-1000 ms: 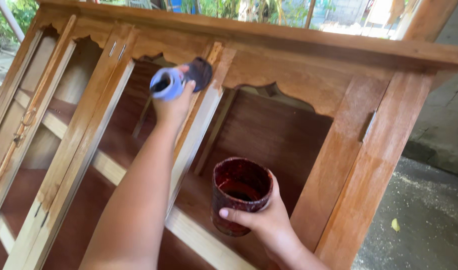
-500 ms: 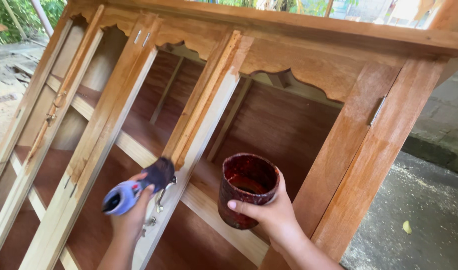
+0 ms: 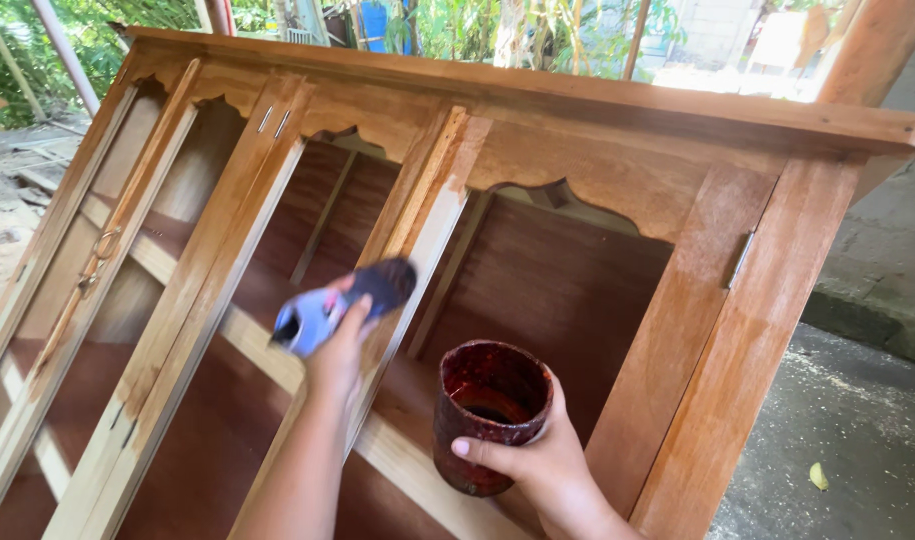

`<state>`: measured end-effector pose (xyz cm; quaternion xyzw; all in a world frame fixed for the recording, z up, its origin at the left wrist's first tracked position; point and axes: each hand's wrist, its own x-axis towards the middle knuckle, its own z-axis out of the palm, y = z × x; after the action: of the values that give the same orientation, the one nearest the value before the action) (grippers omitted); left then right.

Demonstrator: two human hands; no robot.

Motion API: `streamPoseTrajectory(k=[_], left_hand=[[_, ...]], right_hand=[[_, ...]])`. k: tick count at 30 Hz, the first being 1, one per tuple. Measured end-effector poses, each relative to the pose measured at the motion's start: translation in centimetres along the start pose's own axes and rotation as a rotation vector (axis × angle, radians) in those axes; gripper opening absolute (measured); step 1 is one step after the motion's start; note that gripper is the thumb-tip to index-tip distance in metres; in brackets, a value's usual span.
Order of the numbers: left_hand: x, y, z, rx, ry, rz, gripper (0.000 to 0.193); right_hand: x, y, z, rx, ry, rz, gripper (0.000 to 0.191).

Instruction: The person holds a cup of dark wood stain and a wide brush, brushing stain onto the raw, unstained rails and frame of a wooden cabinet, working across different panels and edges. They briefly work the cabinet's lock and key, then open a cabinet door at the end.

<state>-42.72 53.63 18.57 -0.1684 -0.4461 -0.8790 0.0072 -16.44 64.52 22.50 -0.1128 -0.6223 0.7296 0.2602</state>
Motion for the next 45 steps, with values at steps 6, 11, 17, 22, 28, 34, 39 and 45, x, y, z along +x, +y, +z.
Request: streamPoseTrajectory(k=[6,11,17,22,28,34,39,45], left_hand=[[7.6,3.1,12.1,0.07,-0.091,0.182,0.032],[9.1,4.6,15.1,0.181,-0.04,0.163,0.033],[3.0,1.6,8.0,0.152,-0.056,0.118,0.034],[-3.7,-0.7,-3.0,0.295,0.011,0.038,0.034],[-10.6,-1.3,-12.7,0.177,0.128,-0.045,0.036],[-8.1,-2.0,-10.1,0.05,0.219,-0.167,0.038],[-0.1,-1.4,1.9,-0.107,0.088,0.026,0.038],[7.6,4.0,17.1,-0.128,0.175,-0.017,0.039]], right_hand=[[1.0,-0.5,0.4,0.016,-0.001,-0.001,0.099],[0.8,-1.3,0.6,-0.036,0.029,0.043,0.097],[0.4,-1.4,0.7,-0.038,0.035,0.004,0.095],[-0.2,-1.0,0.8,-0.061,0.045,0.019,0.096],[-1.2,-1.0,0.8,-0.04,0.036,0.04,0.098],[-1.0,-0.9,0.2,0.006,0.017,0.035,0.097],[-0.2,-0.1,-0.5,0.053,-0.005,0.016,0.1],[1.3,1.0,-1.9,0.015,-0.021,-0.097,0.107]])
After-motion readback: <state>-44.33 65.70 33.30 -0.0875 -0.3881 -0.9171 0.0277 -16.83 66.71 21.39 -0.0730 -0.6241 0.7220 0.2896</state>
